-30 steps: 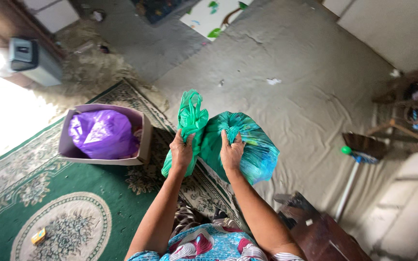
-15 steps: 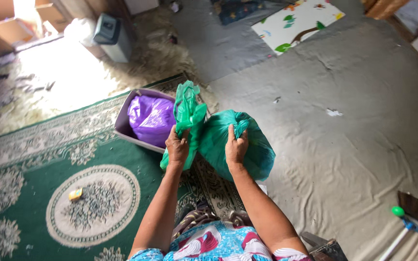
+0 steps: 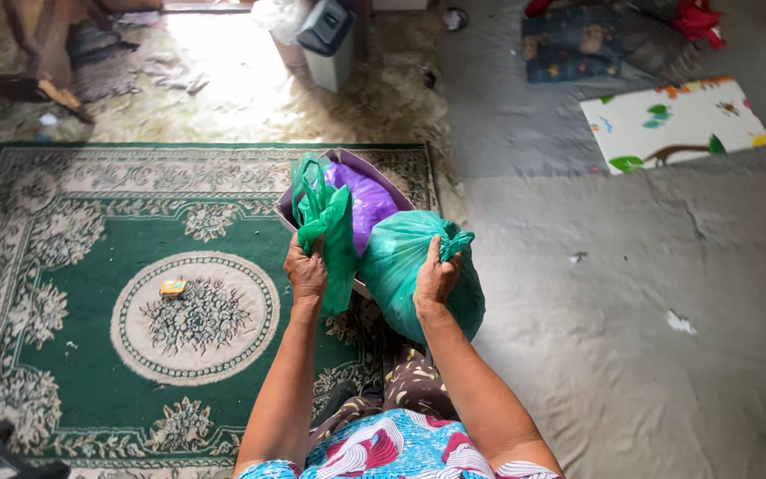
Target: The person organizes items by removing them from plastic bags, tying the bags, and placing them into different containers and boxes throughout the room.
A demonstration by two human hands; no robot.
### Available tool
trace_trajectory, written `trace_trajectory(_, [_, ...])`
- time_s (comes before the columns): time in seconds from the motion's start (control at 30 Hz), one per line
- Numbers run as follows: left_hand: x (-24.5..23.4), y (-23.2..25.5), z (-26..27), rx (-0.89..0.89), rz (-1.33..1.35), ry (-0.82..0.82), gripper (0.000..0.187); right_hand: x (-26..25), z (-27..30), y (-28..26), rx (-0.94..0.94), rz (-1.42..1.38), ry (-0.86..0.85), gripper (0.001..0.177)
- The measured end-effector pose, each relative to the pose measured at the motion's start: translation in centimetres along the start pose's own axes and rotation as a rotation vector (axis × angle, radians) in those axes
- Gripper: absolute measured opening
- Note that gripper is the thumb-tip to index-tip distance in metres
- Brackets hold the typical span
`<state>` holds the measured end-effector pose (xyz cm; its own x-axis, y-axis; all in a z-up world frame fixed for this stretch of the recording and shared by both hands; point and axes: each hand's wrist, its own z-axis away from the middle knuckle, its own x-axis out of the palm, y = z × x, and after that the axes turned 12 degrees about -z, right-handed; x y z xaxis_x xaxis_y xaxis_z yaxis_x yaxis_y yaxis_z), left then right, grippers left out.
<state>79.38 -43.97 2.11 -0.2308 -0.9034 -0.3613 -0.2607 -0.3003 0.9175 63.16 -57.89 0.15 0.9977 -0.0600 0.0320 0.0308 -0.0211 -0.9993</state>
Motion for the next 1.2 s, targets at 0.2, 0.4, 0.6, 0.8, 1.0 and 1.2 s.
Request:
trace_trajectory(0.2, [-0.1, -1.4, -4.0, -0.1, -0.061, 0.1, 0.017, 6.7, -2.9, -1.9, 0.058, -0.062, -0.102, 0.046])
trace_trajectory(0.4, [0.5, -0.4, -6.0, -0.193, -0.122, 0.161, 0.021, 12.2, -4.2, -1.3, 0.046, -0.016, -0.334, 0.042])
trace_trajectory(0.6, [1.4, -0.3, -7.7, -0.229, -0.135, 0.215, 0.022, 15.7, -3.6, 1.4, -0.168, 0.15, -0.607, 0.038])
trace_trajectory(0.8, [0.4, -2.0, -9.6, -0.239, -0.115, 0.261, 0.022, 19.7, -2.4, 2.9, -0.307, 0.212, -0.767, 0.036])
trace_trajectory(1.0, [-1.8, -4.5, -13.9, -0.329, -0.172, 0.282, 0.023, 25.4, -0.2, 3.3, -0.311, 0.184, -0.776, 0.035])
trace_trajectory(1.2, [-6.0, -7.2, -21.0, -0.278, -0.134, 0.295, 0.022, 33.6, 2.7, 3.0, -0.268, 0.137, -0.768, 0.035])
